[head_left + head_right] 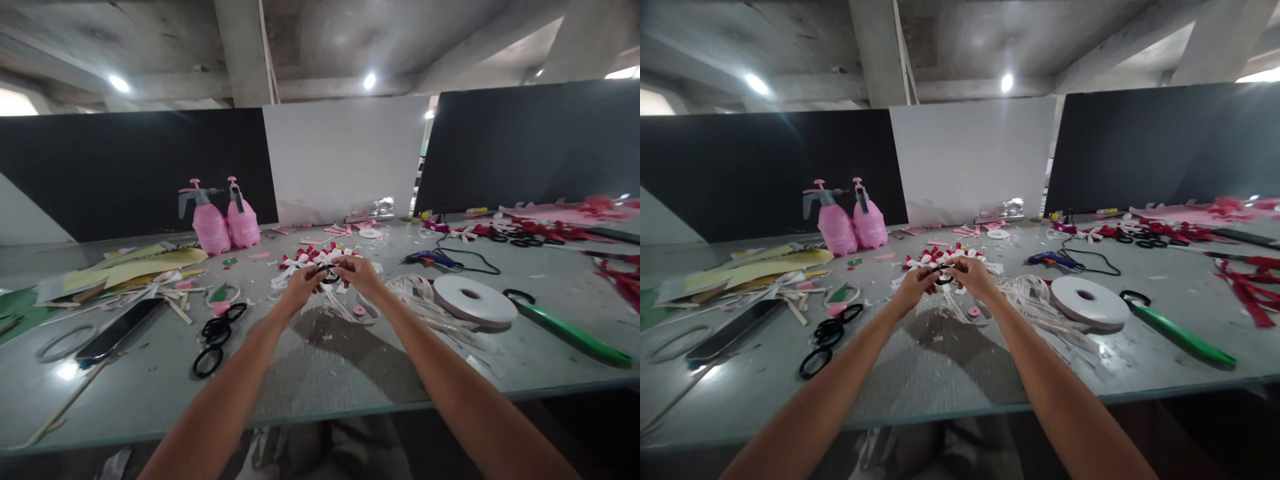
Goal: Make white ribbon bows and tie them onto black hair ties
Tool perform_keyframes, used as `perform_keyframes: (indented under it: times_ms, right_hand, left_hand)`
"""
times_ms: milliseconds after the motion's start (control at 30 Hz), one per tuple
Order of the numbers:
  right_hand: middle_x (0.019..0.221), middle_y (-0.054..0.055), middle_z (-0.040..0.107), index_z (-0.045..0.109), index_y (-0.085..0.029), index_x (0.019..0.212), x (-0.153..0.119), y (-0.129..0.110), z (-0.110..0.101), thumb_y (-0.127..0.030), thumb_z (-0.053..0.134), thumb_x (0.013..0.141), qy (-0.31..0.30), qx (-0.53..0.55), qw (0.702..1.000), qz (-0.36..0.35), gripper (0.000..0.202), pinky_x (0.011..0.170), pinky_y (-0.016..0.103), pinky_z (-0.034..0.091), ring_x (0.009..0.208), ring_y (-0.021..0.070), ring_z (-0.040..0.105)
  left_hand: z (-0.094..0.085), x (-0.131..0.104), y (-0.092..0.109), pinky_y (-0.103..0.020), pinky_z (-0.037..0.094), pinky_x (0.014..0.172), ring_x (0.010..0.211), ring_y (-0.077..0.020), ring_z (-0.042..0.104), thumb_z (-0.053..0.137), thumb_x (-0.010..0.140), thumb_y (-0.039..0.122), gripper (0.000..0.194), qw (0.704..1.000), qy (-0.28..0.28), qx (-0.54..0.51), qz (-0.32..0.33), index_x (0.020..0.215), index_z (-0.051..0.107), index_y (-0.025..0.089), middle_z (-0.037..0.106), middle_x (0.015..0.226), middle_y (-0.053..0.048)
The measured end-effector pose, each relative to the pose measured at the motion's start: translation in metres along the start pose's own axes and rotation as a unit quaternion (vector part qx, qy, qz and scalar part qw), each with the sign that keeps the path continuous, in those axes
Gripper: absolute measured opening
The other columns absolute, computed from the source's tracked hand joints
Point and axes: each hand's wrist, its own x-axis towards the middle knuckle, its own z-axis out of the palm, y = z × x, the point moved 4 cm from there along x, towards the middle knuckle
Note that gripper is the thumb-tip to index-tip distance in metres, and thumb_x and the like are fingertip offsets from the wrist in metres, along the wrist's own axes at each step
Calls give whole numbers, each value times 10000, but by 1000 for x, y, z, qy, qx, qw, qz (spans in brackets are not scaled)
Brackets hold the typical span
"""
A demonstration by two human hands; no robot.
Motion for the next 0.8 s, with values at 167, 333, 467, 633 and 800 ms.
perform_keyframes:
  times_ms: [167,333,467,633,800]
  right_hand:
    - [599,-32,559,648,-145,910,-6,13,9,-459,660,721,-5,54,998,23,367,432,218,385,425,74,465]
    - [552,-31,548,674,-170,1010,-8,14,16,-447,629,768,0,-51,998,-48,371,462,230,368,457,101,471]
    - [753,35,666,720,-196,935,-11,7,13,-390,607,800,36,-166,975,-141,262,602,252,419,636,140,566]
    - [750,43,674,719,-179,847,-13,6,12,-389,610,791,45,-168,976,-132,242,610,257,434,643,147,575]
    - [642,18,620,696,-160,790,-10,13,14,-438,594,778,58,-69,995,-45,296,495,243,425,515,119,525]
  left_hand:
    - [-11,0,-11,-201,399,483,498,-85,510,611,738,533,427,997,63,-32,27,867,637,127,566,608,11]
    - [-10,-3,-13,-207,399,507,515,-83,510,632,737,507,393,997,44,14,54,833,662,127,593,634,3]
    - [-6,-7,-13,-211,396,532,528,-91,515,596,766,524,397,996,-2,70,49,820,691,142,590,614,9]
    - [-3,-9,-12,-210,394,541,538,-97,510,528,809,533,429,996,4,68,51,776,681,134,584,602,-2]
    - [0,-8,-13,-204,371,520,529,-89,471,580,789,458,360,996,13,60,58,877,699,130,585,634,8]
